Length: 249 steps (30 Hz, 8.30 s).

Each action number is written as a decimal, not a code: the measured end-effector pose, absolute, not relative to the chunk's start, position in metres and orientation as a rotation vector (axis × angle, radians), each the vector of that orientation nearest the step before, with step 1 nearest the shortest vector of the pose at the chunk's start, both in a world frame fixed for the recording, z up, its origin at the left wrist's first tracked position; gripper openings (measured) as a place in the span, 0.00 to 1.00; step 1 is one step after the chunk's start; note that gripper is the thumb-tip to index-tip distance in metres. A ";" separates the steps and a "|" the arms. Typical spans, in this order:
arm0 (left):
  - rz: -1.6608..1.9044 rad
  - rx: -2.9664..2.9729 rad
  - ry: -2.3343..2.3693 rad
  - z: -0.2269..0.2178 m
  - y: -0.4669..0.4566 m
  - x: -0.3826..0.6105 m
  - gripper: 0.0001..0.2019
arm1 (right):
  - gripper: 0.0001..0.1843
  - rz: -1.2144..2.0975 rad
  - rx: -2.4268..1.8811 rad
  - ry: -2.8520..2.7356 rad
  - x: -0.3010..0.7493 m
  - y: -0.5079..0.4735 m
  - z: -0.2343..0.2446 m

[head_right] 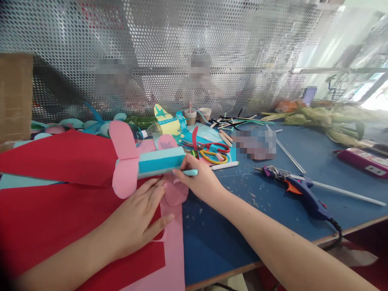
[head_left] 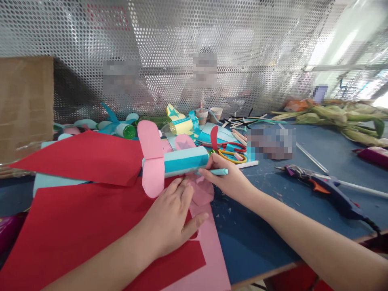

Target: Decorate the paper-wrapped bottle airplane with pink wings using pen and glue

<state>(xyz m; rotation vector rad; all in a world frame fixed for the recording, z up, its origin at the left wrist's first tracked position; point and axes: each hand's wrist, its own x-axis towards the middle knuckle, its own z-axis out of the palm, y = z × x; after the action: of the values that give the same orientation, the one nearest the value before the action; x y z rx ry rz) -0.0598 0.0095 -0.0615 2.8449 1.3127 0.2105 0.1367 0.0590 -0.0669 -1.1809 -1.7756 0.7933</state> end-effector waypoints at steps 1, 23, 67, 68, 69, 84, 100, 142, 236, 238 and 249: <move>0.217 2.846 1.310 -0.061 0.010 -0.060 0.35 | 0.12 0.783 -1.189 -1.779 0.136 0.059 -0.066; 0.240 2.875 1.292 -0.065 0.011 -0.063 0.32 | 0.12 0.629 -1.272 -1.808 0.148 0.050 -0.048; 0.262 2.835 1.302 -0.069 0.012 -0.067 0.34 | 0.10 0.912 -1.091 -1.821 0.134 0.054 -0.057; 0.261 2.829 1.305 -0.069 0.012 -0.067 0.34 | 0.10 0.908 -1.091 -1.821 0.135 0.054 -0.056; 0.259 2.826 1.306 -0.068 0.012 -0.067 0.34 | 0.10 0.903 -1.091 -1.821 0.135 0.054 -0.055; 0.271 2.873 1.305 -0.067 0.012 -0.066 0.32 | 0.11 0.720 -1.210 -1.710 0.152 0.052 -0.038; 0.343 2.831 1.265 -0.067 0.012 -0.066 0.30 | 0.10 0.659 -1.279 -1.847 0.154 0.052 -0.044; 0.251 2.875 1.303 -0.065 0.011 -0.064 0.32 | 0.09 0.652 -1.295 -1.859 0.159 0.052 -0.040; 0.290 2.894 1.300 -0.069 0.013 -0.065 0.33 | 0.09 0.986 -1.105 -1.722 0.144 0.067 -0.069; 0.290 2.897 1.296 -0.069 0.013 -0.065 0.33 | 0.09 0.985 -1.105 -1.724 0.143 0.067 -0.070; 0.276 2.910 1.287 -0.069 0.013 -0.066 0.34 | 0.09 0.958 -1.127 -1.704 0.143 0.067 -0.070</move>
<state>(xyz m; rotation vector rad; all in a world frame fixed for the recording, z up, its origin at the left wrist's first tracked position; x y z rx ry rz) -0.0658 0.0130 -0.0685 2.9102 1.2871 0.2756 0.1430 0.0672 -0.0702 -1.1268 -1.7040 0.9575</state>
